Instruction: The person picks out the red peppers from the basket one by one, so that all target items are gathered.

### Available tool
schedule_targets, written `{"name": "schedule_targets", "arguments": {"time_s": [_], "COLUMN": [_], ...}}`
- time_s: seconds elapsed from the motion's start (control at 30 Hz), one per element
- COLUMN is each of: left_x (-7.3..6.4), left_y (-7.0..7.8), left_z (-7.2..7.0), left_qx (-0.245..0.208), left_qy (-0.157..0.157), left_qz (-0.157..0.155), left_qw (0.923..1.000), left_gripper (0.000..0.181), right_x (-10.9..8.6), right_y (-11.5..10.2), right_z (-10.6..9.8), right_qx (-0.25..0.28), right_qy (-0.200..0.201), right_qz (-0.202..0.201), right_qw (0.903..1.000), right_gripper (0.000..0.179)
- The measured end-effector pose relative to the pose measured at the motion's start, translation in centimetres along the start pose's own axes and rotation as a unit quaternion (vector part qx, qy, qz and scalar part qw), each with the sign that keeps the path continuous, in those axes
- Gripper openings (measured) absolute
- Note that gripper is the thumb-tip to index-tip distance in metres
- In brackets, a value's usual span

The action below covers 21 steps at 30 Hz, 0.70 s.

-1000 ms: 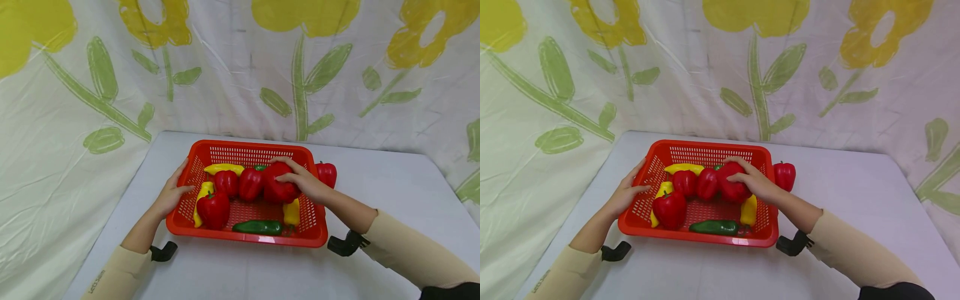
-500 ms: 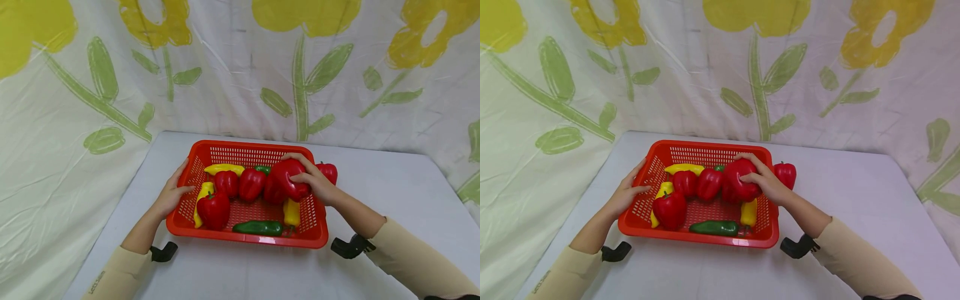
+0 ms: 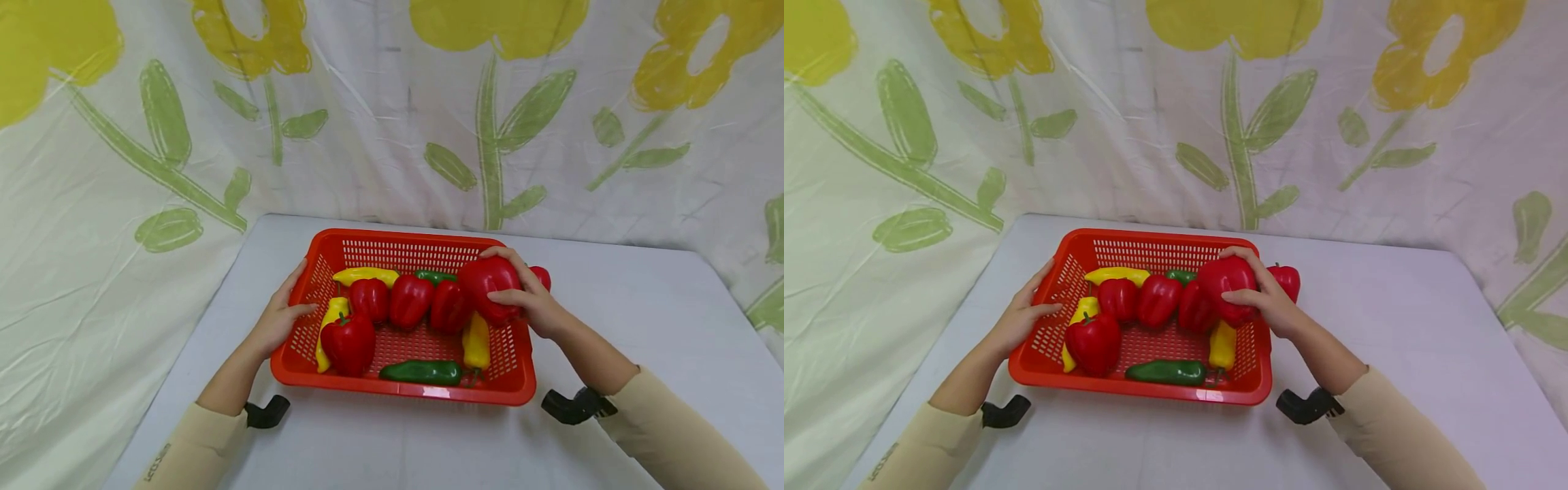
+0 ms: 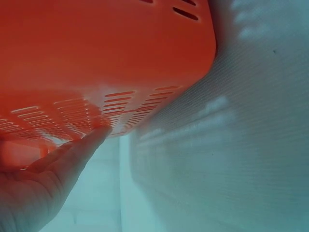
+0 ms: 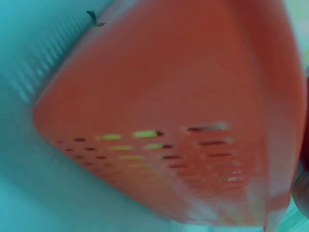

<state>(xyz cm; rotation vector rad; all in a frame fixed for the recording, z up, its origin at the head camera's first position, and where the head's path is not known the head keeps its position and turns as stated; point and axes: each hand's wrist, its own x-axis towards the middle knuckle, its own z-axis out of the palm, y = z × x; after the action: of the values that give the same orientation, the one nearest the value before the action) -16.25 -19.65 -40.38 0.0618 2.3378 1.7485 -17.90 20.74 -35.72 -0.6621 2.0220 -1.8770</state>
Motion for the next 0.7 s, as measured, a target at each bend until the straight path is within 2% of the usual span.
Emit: {"name": "schedule_targets", "arguments": {"time_s": [0.2, 0.43, 0.7], "left_x": [0.0, 0.0, 0.0], "left_y": [0.0, 0.0, 0.0], "left_z": [0.0, 0.0, -0.1], "left_qx": [0.0, -0.008, -0.006], "left_qy": [0.001, -0.003, -0.002], "left_qz": [0.0, 0.001, 0.001], "left_qw": [1.0, 1.0, 1.0], "left_gripper": [0.075, 0.074, 0.075], "right_x": [-0.5, -0.8, -1.4], "right_y": [0.9, 1.4, 1.6], "right_z": [-0.9, -2.0, -3.7], "right_qx": [0.016, 0.032, 0.087], "right_qy": [0.023, 0.054, 0.09], "right_qz": [0.01, -0.012, -0.025], "right_qw": [0.9996, 0.998, 0.9918], "right_gripper": [0.05, 0.048, 0.052]}}
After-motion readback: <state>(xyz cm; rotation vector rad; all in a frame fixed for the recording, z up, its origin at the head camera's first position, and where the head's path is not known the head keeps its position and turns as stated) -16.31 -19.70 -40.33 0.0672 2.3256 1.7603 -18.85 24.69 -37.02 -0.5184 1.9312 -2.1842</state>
